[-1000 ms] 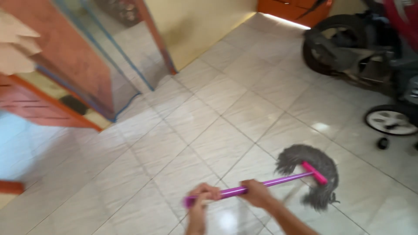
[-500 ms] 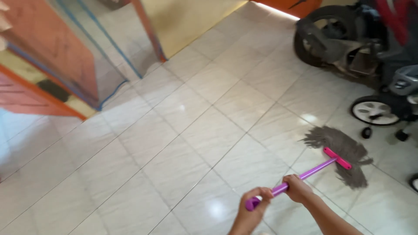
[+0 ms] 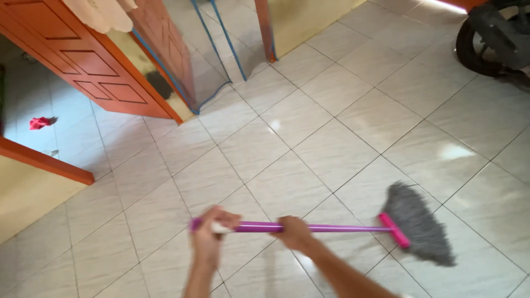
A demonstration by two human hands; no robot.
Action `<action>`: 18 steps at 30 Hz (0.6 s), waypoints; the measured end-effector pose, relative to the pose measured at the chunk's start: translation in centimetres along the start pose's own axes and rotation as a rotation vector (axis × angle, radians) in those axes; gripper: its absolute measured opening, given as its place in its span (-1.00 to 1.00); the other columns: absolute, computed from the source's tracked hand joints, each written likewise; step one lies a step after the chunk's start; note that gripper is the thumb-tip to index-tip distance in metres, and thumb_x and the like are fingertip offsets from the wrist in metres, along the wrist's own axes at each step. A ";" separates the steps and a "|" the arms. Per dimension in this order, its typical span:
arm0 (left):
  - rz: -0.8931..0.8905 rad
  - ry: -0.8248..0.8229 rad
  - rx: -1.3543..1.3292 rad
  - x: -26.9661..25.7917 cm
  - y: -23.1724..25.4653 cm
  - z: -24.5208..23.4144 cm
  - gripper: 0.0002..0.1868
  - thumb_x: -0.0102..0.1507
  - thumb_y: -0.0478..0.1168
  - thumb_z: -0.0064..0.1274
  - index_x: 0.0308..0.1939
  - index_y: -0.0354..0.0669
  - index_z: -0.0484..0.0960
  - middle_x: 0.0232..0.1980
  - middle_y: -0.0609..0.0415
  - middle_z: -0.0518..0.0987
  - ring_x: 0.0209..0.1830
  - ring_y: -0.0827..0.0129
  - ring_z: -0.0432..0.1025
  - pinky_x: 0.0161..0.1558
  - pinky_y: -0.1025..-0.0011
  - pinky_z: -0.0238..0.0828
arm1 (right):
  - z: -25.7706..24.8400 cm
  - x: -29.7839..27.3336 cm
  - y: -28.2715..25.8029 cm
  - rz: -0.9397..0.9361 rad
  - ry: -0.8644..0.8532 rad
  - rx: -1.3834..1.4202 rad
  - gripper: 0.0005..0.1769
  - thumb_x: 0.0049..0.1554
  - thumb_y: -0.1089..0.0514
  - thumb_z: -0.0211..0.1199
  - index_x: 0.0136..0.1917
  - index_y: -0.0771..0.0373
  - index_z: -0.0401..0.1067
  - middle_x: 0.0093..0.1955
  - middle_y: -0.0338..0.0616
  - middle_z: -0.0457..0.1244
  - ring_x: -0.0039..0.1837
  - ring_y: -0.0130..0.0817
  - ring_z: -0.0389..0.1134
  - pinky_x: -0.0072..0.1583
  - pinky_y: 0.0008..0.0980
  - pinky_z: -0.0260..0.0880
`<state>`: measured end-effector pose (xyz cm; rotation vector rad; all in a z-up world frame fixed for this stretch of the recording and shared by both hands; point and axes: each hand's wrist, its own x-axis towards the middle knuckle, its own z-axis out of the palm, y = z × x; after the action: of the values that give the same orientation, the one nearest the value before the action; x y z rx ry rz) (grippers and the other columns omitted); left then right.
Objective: Mopping a tiled floor in an indoor entryway area.
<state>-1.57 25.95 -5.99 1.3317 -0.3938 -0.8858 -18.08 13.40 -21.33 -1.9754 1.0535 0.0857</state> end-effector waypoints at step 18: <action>0.296 -0.330 -0.014 -4.2 2.7 24.4 -0.76 0.19 -0.23 -0.12 -0.58 -0.07 0.29 -0.65 0.13 0.29 -0.64 0.42 0.24 -0.15 0.12 0.57 | -17.4 -13.0 7.0 -0.041 0.168 0.275 -0.63 0.11 -0.23 0.31 -0.11 0.09 0.51 -0.37 -0.14 0.31 -0.26 -0.22 0.35 -0.12 -0.20 0.34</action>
<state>-20.51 12.74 3.26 1.0784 -0.8178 -0.8549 -36.77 7.43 -9.68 -1.7750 1.0690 -0.2391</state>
